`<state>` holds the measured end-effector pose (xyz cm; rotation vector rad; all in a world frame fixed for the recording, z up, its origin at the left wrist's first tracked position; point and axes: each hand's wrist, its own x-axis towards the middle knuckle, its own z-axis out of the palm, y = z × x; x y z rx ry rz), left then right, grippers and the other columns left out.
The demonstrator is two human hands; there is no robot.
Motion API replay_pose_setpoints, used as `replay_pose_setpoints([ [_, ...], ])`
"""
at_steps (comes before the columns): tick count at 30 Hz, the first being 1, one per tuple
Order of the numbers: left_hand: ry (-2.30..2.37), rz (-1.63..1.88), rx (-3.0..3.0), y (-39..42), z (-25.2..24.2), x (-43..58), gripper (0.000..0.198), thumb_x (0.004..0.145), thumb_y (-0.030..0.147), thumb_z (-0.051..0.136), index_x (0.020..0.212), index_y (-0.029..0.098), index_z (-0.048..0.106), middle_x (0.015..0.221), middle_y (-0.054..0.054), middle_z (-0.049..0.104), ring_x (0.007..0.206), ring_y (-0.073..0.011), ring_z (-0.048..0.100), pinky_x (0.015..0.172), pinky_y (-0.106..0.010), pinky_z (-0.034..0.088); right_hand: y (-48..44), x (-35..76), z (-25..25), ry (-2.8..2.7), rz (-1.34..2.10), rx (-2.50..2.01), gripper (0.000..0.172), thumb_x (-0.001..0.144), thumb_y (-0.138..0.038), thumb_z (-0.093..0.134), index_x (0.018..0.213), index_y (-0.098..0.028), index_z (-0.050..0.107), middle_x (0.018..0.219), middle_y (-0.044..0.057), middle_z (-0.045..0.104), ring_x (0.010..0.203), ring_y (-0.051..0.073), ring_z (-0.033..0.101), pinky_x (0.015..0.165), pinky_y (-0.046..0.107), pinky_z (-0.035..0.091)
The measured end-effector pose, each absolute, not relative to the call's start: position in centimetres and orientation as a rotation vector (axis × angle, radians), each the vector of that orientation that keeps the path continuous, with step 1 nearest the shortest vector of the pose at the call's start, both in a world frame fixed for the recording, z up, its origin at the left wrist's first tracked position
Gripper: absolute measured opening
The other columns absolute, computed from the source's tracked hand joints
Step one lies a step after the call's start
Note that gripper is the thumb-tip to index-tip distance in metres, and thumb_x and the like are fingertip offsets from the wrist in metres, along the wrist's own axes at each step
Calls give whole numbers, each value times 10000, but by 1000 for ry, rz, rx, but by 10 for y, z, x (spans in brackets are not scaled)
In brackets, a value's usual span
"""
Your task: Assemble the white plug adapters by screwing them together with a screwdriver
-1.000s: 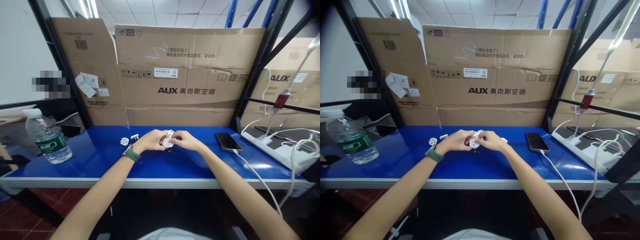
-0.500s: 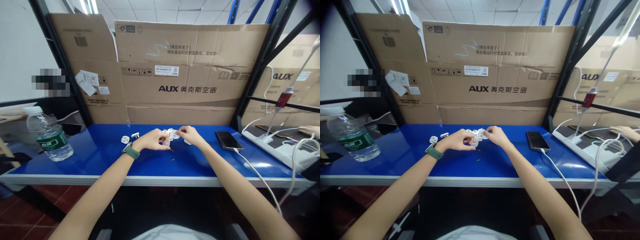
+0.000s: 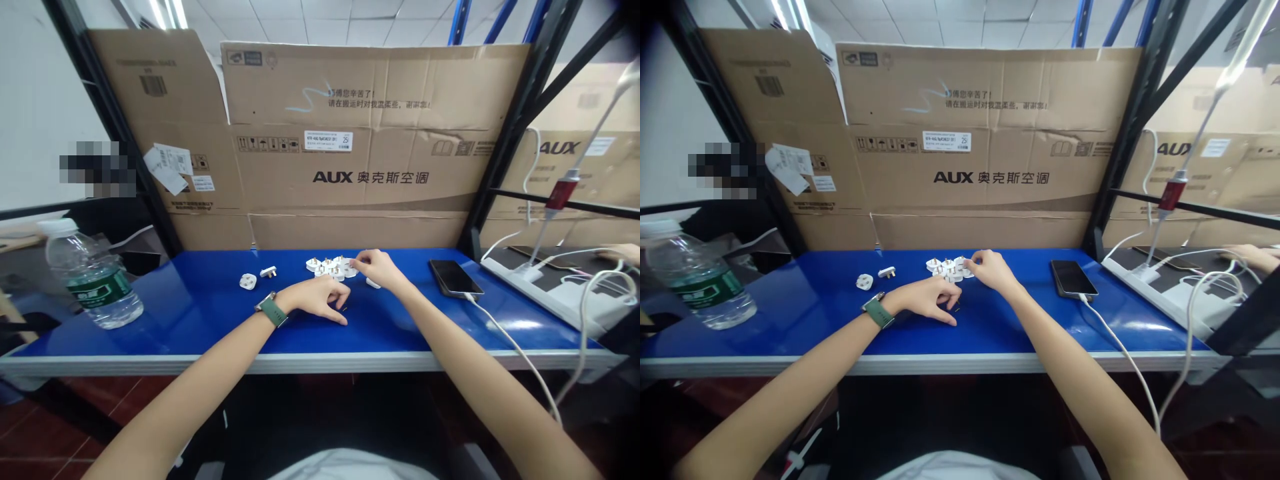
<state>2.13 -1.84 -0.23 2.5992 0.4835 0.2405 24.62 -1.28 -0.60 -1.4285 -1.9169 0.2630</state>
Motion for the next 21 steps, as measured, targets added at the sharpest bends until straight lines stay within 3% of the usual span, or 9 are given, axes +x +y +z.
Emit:
replay_pose_setpoints([
  [3,434,266,2627,-20,-2,23,327,811,469,785,982,204,698,559,90,386,502,-87,381,550,-246,292,-13,246,-5,-1913,261,-1428,310,887,-409,604,762,-168,752,712,50,710,672,173,591,624,268,373],
  [5,411,268,2658,-18,-2,22,282,847,432,753,1017,210,722,562,85,392,509,-90,395,564,-244,307,-13,246,-4,-1907,258,-1430,303,890,-404,606,772,-169,755,720,47,713,676,170,593,623,263,374],
  [14,535,233,2670,1,2,7,269,781,437,828,808,197,707,621,55,495,577,-100,432,565,-248,294,-16,246,-2,-1909,253,-1421,317,895,-420,594,782,-169,752,693,36,683,660,160,561,622,260,359],
  [21,641,331,2746,2,-5,11,231,828,415,792,812,202,701,634,47,542,598,-112,485,580,-249,300,-16,245,-1,-1925,235,-1409,311,904,-404,596,802,-164,765,718,44,700,666,162,562,636,264,363],
])
